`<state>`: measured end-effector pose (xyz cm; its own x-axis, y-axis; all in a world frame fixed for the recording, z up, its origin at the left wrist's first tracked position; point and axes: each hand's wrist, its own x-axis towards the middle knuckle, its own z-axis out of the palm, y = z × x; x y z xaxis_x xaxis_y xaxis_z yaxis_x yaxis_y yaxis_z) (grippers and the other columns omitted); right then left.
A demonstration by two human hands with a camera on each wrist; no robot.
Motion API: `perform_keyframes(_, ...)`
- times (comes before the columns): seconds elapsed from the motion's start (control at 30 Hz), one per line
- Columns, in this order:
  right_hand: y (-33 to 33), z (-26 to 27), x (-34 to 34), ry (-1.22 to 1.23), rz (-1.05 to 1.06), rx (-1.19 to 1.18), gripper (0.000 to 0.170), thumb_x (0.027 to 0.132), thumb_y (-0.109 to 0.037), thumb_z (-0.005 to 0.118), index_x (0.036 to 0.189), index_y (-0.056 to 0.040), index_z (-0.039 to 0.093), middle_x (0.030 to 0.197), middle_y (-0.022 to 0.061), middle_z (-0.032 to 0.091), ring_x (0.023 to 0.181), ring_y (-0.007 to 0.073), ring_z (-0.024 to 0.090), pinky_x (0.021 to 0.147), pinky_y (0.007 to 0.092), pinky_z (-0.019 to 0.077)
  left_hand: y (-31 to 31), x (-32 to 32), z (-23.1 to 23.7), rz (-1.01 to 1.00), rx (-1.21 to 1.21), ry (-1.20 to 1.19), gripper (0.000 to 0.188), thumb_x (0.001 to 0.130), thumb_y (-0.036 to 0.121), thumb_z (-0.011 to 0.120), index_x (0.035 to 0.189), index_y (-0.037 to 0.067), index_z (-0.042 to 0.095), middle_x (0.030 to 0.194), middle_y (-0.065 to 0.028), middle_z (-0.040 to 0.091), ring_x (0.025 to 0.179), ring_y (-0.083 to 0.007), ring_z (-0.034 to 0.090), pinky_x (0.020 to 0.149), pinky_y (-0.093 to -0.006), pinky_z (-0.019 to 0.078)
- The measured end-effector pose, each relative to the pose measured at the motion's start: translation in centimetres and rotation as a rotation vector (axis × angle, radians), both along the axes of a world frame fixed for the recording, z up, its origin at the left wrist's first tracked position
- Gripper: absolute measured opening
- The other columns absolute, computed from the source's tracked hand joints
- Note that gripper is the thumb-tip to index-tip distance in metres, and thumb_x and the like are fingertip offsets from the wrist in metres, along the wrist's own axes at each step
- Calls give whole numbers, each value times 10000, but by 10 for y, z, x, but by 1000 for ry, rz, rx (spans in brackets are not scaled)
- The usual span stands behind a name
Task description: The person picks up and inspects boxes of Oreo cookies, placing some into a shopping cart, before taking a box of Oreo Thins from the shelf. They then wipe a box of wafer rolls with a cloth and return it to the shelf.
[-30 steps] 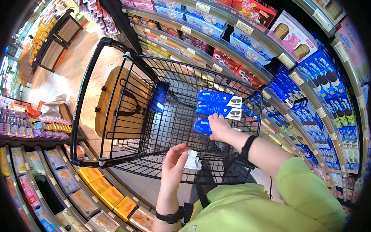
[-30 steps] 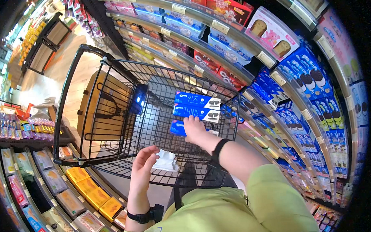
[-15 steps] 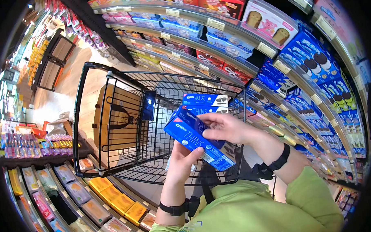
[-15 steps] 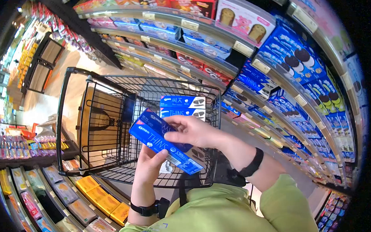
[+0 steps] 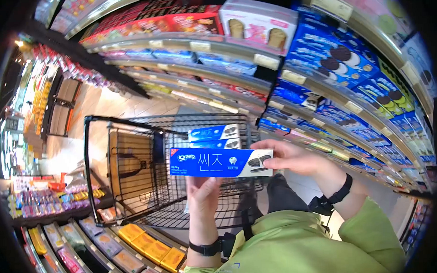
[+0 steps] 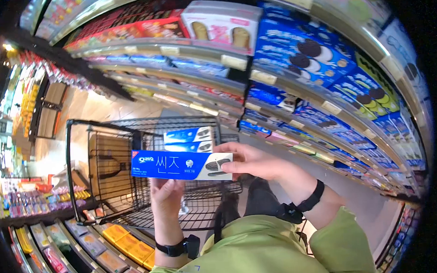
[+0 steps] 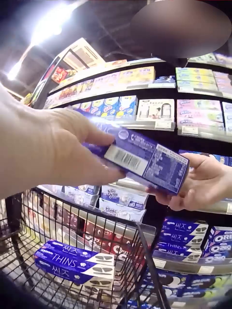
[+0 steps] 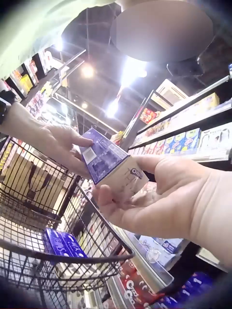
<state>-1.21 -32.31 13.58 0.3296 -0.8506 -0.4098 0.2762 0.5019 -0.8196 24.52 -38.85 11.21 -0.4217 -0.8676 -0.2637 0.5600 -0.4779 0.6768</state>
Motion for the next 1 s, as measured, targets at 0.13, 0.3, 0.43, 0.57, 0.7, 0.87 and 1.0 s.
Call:
perform_keyframes(0.13, 32, -35, -59, 234, -139, -125, 681, 825, -210, 707, 1387, -36, 364, 1300, 66, 468, 1066, 130, 512, 919, 287, 438, 7, -51, 24, 253, -15, -268, 658, 832, -50, 564, 1401, 103, 270, 1260, -92, 471, 1077, -190, 513, 880, -340, 459)
perform_keyframes(0.3, 78, -79, -119, 371, -277, -54, 646, 758, -66, 729, 1320, -69, 411, 1269, 83, 497, 1178, 169, 485, 975, 318, 424, 24, -116, -9, -153, -113, -456, 558, 864, -31, 539, 1395, 40, 385, 1202, -68, 554, 986, -111, 546, 865, -249, 436)
perform_keyframes(0.43, 89, -107, -144, 853, -340, -82, 611, 714, 11, 704, 1252, -73, 429, 1208, 113, 484, 1114, 240, 521, 893, 333, 475, 23, -171, -80, -178, -246, -637, 535, 852, -42, 541, 1366, -34, 393, 1139, -64, 576, 993, -118, 554, 864, -247, 430)
perform_keyframes(0.57, 75, -138, -155, 1282, -404, -234, 614, 709, 50, 620, 1272, -37, 390, 1215, 185, 426, 1109, 355, 508, 879, 385, 476, 4, -229, -137, -123, -145, -615, 598, 803, -19, 591, 1371, 12, 406, 1195, -89, 490, 992, -148, 533, 866, -266, 429)
perform_keyframes(0.7, 51, -148, -167, 1529, -359, -202, 614, 729, 30, 578, 1297, -30, 353, 1258, 223, 381, 1032, 429, 540, 821, 469, 500, -15, -278, -156, 26, 17, -403, 745, 754, -33, 613, 1411, 17, 267, 1253, -123, 441, 1000, -174, 537, 841, -293, 457)
perform_keyframes(0.87, 25, -142, -179, 1705, -258, 28, 611, 778, -61, 600, 1324, -38, 326, 1276, 230, 403, 923, 426, 600, 754, 492, 523, -40, -324, -195, 71, -17, -423, 765, 722, -88, 544, 1408, 4, 218, 1193, -144, 495, 985, -157, 532, 790, -271, 462)
perform_keyframes(1.0, 16, -155, -193, 1786, -214, 60, 582, 813, -118, 608, 1320, -33, 336, 1174, 294, 489, 915, 432, 608, 769, 502, 523, -48, -336, -187, -9, 113, -210, 831, 726, -116, 515, 1456, 60, 158, 1254, -168, 470, 1002, -164, 520, 710, -243, 437)
